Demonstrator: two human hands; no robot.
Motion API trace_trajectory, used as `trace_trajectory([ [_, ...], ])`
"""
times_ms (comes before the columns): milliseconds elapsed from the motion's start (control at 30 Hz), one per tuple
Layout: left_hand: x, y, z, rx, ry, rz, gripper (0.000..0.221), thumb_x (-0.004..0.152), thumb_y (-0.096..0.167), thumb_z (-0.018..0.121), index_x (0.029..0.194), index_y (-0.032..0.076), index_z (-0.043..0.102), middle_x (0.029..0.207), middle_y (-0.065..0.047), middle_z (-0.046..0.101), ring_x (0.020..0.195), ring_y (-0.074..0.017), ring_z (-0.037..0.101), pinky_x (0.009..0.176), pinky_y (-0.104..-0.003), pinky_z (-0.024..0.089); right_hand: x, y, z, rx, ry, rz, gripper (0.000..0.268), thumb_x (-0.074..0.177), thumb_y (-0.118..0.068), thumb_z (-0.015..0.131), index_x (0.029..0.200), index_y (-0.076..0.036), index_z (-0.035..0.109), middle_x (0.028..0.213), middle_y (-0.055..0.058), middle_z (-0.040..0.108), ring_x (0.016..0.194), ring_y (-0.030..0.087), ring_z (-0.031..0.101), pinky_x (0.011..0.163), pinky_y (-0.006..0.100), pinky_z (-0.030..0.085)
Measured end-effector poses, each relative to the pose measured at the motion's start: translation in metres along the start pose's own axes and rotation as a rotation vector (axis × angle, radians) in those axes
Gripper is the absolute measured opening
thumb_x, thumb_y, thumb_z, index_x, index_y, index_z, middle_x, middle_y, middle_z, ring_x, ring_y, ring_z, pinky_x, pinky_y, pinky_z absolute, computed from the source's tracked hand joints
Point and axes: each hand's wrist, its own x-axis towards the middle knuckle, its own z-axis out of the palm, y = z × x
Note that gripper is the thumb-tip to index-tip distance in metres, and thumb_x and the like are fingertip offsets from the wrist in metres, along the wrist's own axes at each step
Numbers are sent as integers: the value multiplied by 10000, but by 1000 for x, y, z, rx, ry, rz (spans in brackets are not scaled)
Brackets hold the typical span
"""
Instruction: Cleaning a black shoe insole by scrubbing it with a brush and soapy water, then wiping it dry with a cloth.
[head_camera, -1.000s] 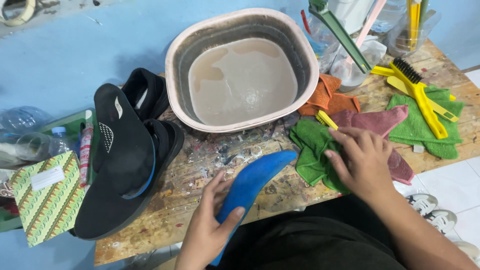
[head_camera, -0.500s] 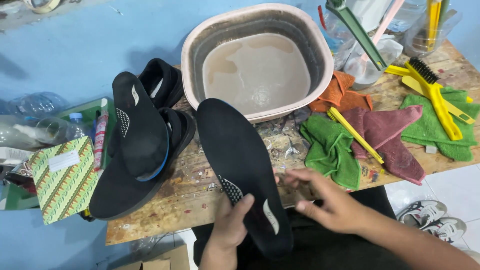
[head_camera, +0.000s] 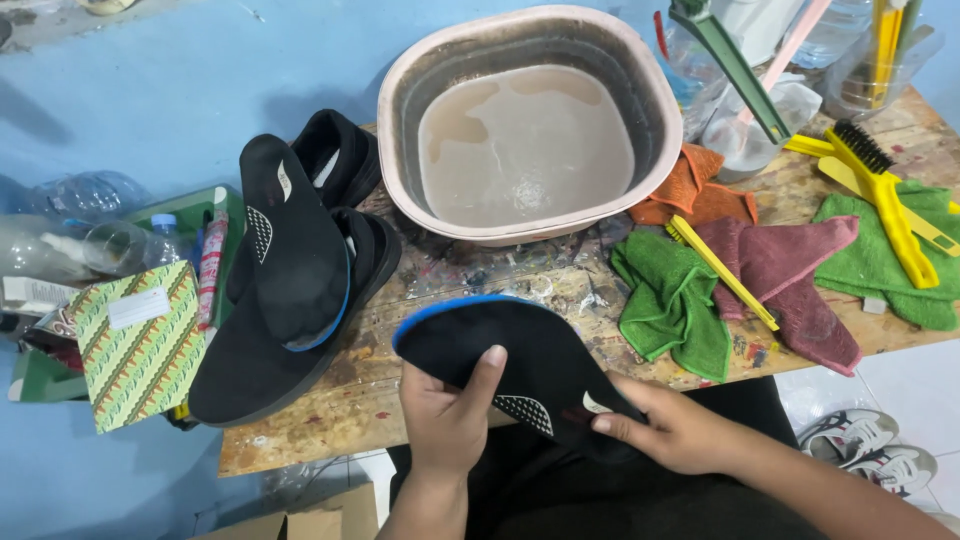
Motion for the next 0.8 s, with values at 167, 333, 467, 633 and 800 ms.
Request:
trace_trajectory([
  [167,4,5,7,313,-7,155,125,757,175,697,717,75,634,710,-15,664,697,-137,649,642,-272,535,-1,-8,-6,15,3,-20,447,875,-320,486,1237,-57,493,1237,51,599,1174,146,531,965,278,376],
  [333,7,3,8,314,4,161,153,772,210,676,709,77,634,698,-5,651,694,-141,645,637,-272,527,-3,-3,-6,41,-6,0,401,872,-319,495,1184,-70,538,1157,19,634,1099,111,560,929,266,410],
  [467,5,2,7,349,51,126,240,832,301,584,721,89,589,679,14,605,685,-120,615,638,-251,501,-5,3,-6,56,-8,14,343,867,-300,515,1117,-77,588,1069,0,661,1019,92,584,891,246,428],
  [633,1,8,10,370,38,119,262,813,278,587,939,49,597,869,-57,667,842,-174,659,751,-288,528,-9,5,-7,96,-1,-12,439,862,-356,503,1165,-44,554,1163,25,620,1116,123,536,953,284,389],
  [800,-6,13,13,381,-10,120,354,701,190,689,1000,51,561,900,-87,666,845,-201,676,750,-309,560,-16,20,-7,59,16,-16,340,860,-369,521,998,-70,602,942,-6,620,910,98,568,826,249,440],
])
